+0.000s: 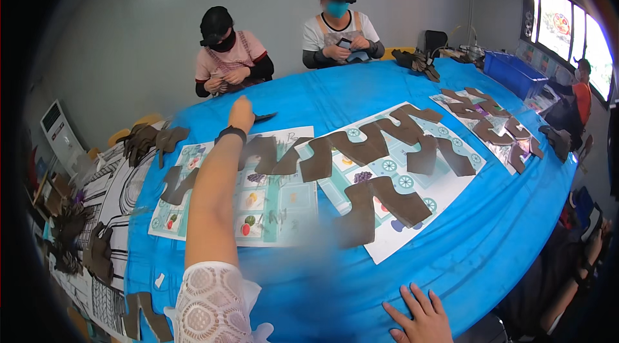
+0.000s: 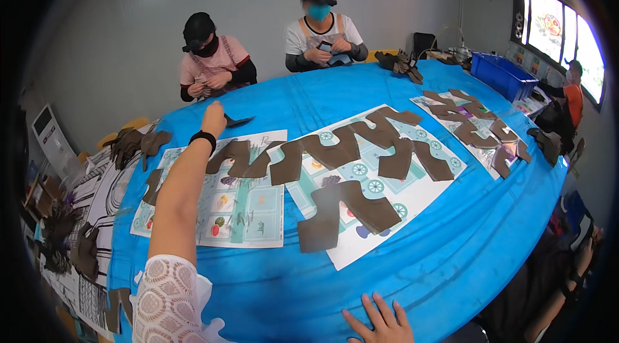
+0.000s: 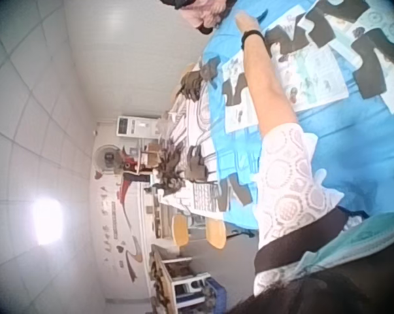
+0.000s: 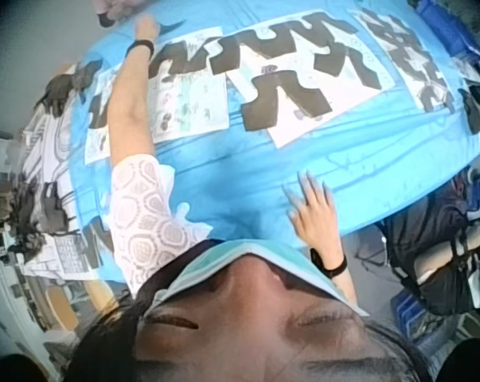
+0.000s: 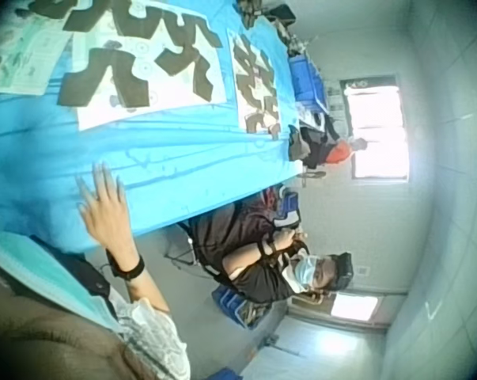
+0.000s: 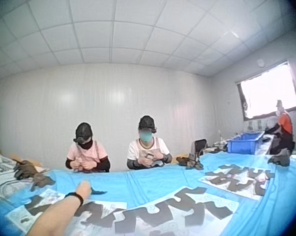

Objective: Apply adhesive to shoe component parts and assemble them by hand.

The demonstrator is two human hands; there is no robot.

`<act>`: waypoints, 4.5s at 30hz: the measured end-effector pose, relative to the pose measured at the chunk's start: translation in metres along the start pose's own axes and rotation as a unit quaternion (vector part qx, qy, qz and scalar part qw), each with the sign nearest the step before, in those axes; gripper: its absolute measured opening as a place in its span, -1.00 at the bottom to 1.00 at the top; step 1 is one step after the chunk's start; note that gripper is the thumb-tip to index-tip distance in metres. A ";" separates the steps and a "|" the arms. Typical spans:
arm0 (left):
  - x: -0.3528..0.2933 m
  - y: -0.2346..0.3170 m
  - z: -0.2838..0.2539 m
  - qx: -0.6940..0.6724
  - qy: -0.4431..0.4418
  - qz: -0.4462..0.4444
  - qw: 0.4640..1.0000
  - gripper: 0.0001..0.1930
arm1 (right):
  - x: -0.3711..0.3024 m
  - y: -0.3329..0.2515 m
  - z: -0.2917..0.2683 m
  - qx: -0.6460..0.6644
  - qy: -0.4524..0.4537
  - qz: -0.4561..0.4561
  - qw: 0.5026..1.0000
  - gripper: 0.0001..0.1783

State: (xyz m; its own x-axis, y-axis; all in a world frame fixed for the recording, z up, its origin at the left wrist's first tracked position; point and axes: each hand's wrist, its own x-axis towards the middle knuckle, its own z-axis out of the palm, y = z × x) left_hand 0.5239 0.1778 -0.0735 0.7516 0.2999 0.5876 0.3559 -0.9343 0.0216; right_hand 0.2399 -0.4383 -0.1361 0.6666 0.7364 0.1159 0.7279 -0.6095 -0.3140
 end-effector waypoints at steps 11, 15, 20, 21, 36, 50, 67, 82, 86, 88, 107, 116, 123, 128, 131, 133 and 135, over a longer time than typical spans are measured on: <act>-0.049 0.057 -0.205 -0.225 0.323 0.220 0.892 -0.75 | -0.002 0.001 0.004 -0.009 0.035 -0.026 0.999 -0.46; -0.116 0.051 -0.283 -0.163 0.276 0.292 0.901 -0.78 | -0.009 -0.001 0.007 -0.007 0.041 -0.011 0.999 -0.48; -0.216 0.032 -0.363 -0.248 0.120 0.415 0.867 -0.66 | -0.019 0.008 0.018 -0.052 0.073 -0.037 0.995 -0.45; -0.242 0.028 -0.380 -0.184 0.121 0.437 0.872 -0.62 | -0.021 0.011 0.018 -0.048 0.080 -0.055 0.994 -0.48; -0.463 -0.002 -0.504 -0.418 -0.110 0.514 0.741 -0.55 | 0.011 -0.235 -0.031 0.446 -0.097 -0.210 0.864 -0.34; -0.505 -0.075 -0.458 -0.283 -0.028 0.373 0.883 -0.55 | 0.046 -0.315 -0.014 0.498 -0.324 -0.139 0.793 -0.56; -0.611 -0.159 -0.440 -0.122 -0.153 0.069 0.978 -0.52 | 0.070 -0.297 0.086 0.569 -0.210 0.152 0.781 -0.71; -0.679 -0.201 -0.413 -0.131 -0.073 -0.156 0.976 -0.32 | 0.057 -0.283 0.081 0.226 -0.150 -0.035 0.962 -0.66; -0.679 -0.199 -0.415 -0.139 -0.083 -0.165 0.973 -0.41 | 0.053 -0.282 0.077 0.111 -0.107 -0.040 0.987 -0.66; -0.680 -0.198 -0.412 -0.124 -0.077 -0.160 0.976 -0.48 | 0.052 -0.278 0.077 0.108 -0.088 -0.045 0.989 -0.68; -0.677 -0.189 -0.406 -0.240 0.352 -0.353 0.833 -0.72 | 0.003 -0.281 0.047 0.286 -0.007 -0.075 0.955 -0.67; -0.642 -0.145 -0.420 -0.382 0.196 -0.614 0.662 -0.61 | -0.028 -0.347 0.075 0.370 -0.211 -0.232 0.875 -0.69; -0.641 -0.093 -0.361 -0.940 0.021 -0.147 0.308 -0.60 | -0.014 -0.380 0.077 0.343 -0.035 -0.209 0.915 -0.22; -0.624 -0.046 -0.382 -0.879 -0.041 -0.282 0.383 -0.77 | -0.006 -0.386 0.055 0.261 0.055 -0.232 0.935 -0.14; -0.612 -0.036 -0.399 -0.867 -0.101 -0.267 0.407 -0.75 | 0.000 -0.388 0.047 0.277 0.101 -0.258 0.920 -0.17; -0.607 -0.031 -0.402 -0.860 -0.100 -0.281 0.414 -0.77 | 0.002 -0.386 0.042 0.254 0.129 -0.280 0.917 -0.28; -0.605 -0.030 -0.401 -0.924 -0.154 -0.256 0.241 -0.81 | 0.002 -0.384 0.038 0.188 0.172 -0.345 0.903 -0.41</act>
State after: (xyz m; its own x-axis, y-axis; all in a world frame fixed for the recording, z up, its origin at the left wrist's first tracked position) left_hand -0.1643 -0.0533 -0.1053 0.9786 0.2008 0.0445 -0.1945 0.8332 0.5177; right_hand -0.0439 -0.1915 -0.0513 0.1329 0.7282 0.6724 0.9260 0.1506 -0.3461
